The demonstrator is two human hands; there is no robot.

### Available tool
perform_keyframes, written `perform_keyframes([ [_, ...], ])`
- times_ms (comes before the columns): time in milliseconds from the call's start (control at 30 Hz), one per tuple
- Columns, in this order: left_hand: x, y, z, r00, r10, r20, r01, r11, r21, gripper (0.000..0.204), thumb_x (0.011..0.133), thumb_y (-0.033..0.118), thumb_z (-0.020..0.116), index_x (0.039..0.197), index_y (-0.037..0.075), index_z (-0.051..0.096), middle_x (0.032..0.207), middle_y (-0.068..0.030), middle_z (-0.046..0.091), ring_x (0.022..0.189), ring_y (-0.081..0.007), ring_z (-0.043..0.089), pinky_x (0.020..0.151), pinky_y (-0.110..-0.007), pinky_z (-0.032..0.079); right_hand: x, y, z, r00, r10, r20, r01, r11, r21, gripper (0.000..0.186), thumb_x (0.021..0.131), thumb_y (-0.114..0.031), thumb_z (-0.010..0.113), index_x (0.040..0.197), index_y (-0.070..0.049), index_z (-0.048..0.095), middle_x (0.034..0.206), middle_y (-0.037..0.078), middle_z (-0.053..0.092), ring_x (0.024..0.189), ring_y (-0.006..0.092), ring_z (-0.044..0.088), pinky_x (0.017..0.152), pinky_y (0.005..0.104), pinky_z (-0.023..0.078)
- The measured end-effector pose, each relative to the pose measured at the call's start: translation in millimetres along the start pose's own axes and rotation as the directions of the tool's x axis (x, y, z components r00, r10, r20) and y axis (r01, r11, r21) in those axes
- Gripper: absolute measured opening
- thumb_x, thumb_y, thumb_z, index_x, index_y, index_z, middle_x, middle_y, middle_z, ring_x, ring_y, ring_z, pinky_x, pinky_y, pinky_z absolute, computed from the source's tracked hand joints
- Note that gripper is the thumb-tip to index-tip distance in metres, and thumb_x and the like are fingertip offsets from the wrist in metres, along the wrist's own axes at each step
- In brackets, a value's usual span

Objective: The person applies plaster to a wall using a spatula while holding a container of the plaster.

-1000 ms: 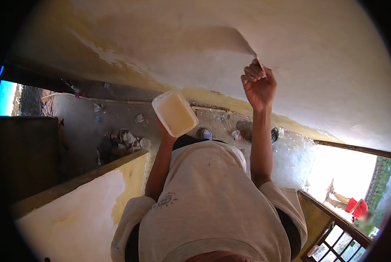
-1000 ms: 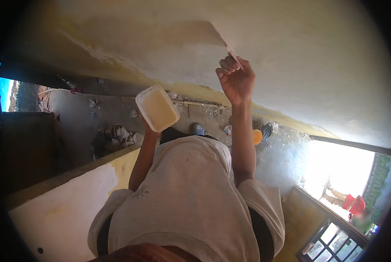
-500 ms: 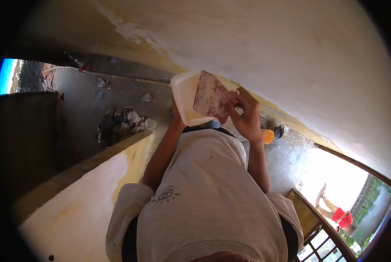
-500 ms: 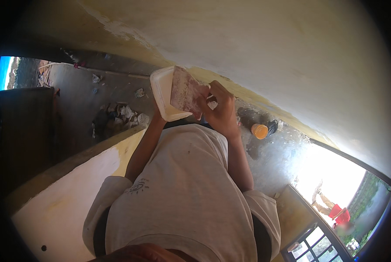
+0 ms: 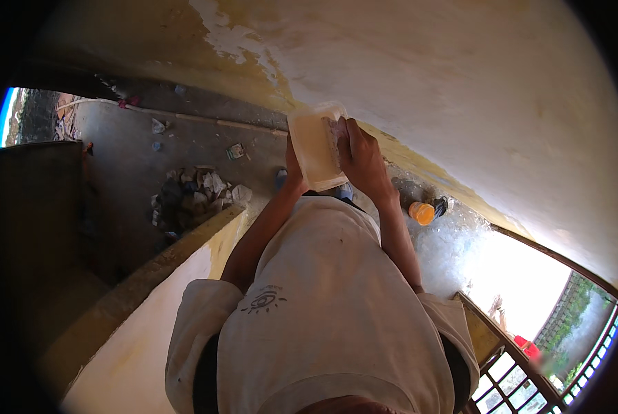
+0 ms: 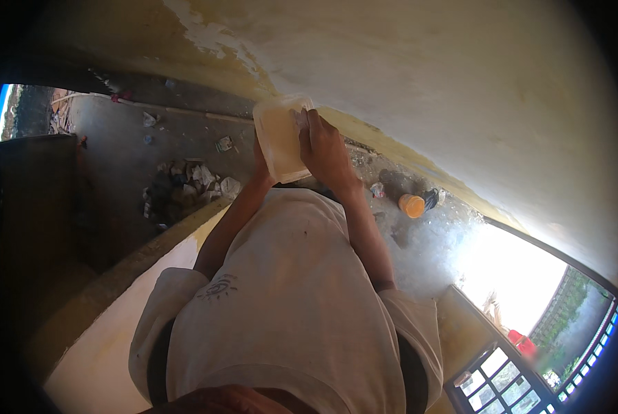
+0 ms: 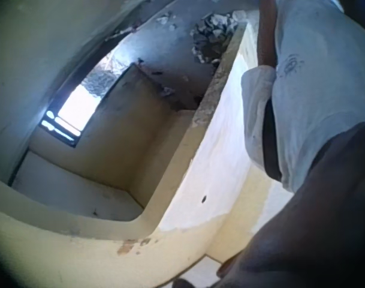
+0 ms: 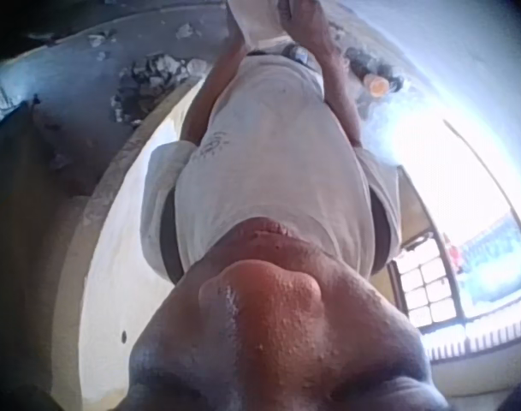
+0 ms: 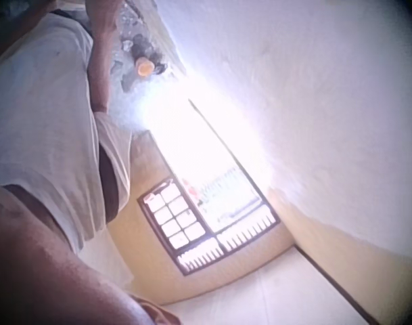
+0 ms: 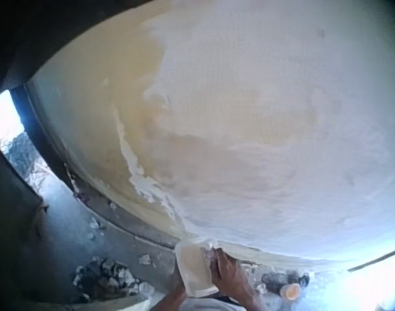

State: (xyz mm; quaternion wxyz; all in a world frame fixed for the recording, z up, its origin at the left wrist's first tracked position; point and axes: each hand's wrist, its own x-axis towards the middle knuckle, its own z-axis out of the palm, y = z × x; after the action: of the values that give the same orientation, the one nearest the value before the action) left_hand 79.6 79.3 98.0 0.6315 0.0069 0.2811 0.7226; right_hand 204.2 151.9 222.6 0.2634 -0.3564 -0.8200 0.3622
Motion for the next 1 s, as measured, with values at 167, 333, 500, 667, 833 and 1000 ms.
perform_keyframes([
  [167, 3.5, 33.1, -3.9, 0.991, -0.067, 0.116, 0.085, 0.985, -0.153, 0.063, 0.102, 0.054, 0.028, 0.147, 0.012, 0.040, 0.141, -0.0120, 0.052, 0.126, -0.0310, 0.055, 0.103, -0.052, 0.048, 15.7, -55.3, -22.6, 0.996, 0.062, -0.058, -0.061, 0.998, 0.027, 0.008, 0.096, -0.004, 0.052, 0.100, 0.003, 0.051, 0.078, 0.027, 0.059, 0.071, 0.0466, 0.056, 0.063, 0.0422, 0.047],
  [333, 9.7, 53.6, -8.6, 0.991, -0.105, 0.086, 0.109, 0.993, -0.044, 0.065, 0.101, 0.055, 0.028, 0.148, 0.012, 0.040, 0.143, -0.0124, 0.051, 0.127, -0.0313, 0.054, 0.104, -0.052, 0.048, 22.6, -23.9, 23.5, 0.996, -0.010, -0.094, 0.012, 1.000, 0.016, 0.007, 0.096, -0.004, 0.052, 0.097, 0.003, 0.051, 0.071, 0.022, 0.056, 0.061, 0.0383, 0.052, 0.059, 0.0387, 0.045],
  [500, 8.4, 81.5, -3.2, 0.987, -0.148, 0.058, 0.146, 0.989, 0.031, 0.072, 0.099, 0.061, 0.023, 0.149, 0.012, 0.039, 0.143, -0.0140, 0.051, 0.127, -0.0313, 0.055, 0.103, -0.052, 0.049, 25.9, -47.8, 27.4, 0.981, -0.019, -0.194, 0.014, 0.999, -0.029, 0.008, 0.096, -0.004, 0.052, 0.097, 0.003, 0.051, 0.072, 0.021, 0.056, 0.062, 0.0365, 0.054, 0.061, 0.0384, 0.046],
  [667, 7.4, 100.6, -0.3, 0.969, -0.199, 0.145, 0.196, 0.980, 0.032, 0.074, 0.099, 0.063, 0.022, 0.149, 0.012, 0.039, 0.144, -0.0145, 0.050, 0.128, -0.0323, 0.054, 0.103, -0.054, 0.048, 31.8, -46.9, 43.7, 0.972, 0.124, -0.200, -0.106, 0.989, 0.100, 0.011, 0.096, -0.005, 0.053, 0.104, 0.003, 0.055, 0.076, 0.022, 0.058, 0.066, 0.0393, 0.056, 0.064, 0.0373, 0.048],
  [833, 20.7, 107.7, -32.1, 0.967, -0.180, 0.181, 0.192, 0.980, -0.050, 0.068, 0.100, 0.057, 0.026, 0.149, 0.012, 0.039, 0.144, -0.0133, 0.050, 0.128, -0.0328, 0.054, 0.103, -0.054, 0.048, 41.6, -60.0, 58.5, 0.965, 0.123, -0.230, -0.113, 0.992, 0.058, 0.010, 0.097, -0.008, 0.054, 0.100, 0.002, 0.056, 0.070, 0.018, 0.056, 0.060, 0.0272, 0.055, 0.059, 0.0322, 0.044],
  [1000, 16.5, 124.0, -32.2, 0.956, -0.182, 0.229, 0.212, 0.971, -0.113, 0.067, 0.100, 0.057, 0.029, 0.149, 0.011, 0.038, 0.144, -0.0140, 0.049, 0.129, -0.0332, 0.053, 0.104, -0.055, 0.048, 39.0, -46.9, 51.6, 0.947, 0.213, -0.239, -0.133, 0.941, 0.312, 0.010, 0.097, -0.007, 0.056, 0.097, 0.003, 0.056, 0.077, 0.002, 0.056, 0.064, 0.0087, 0.051, 0.056, 0.0253, 0.039],
])
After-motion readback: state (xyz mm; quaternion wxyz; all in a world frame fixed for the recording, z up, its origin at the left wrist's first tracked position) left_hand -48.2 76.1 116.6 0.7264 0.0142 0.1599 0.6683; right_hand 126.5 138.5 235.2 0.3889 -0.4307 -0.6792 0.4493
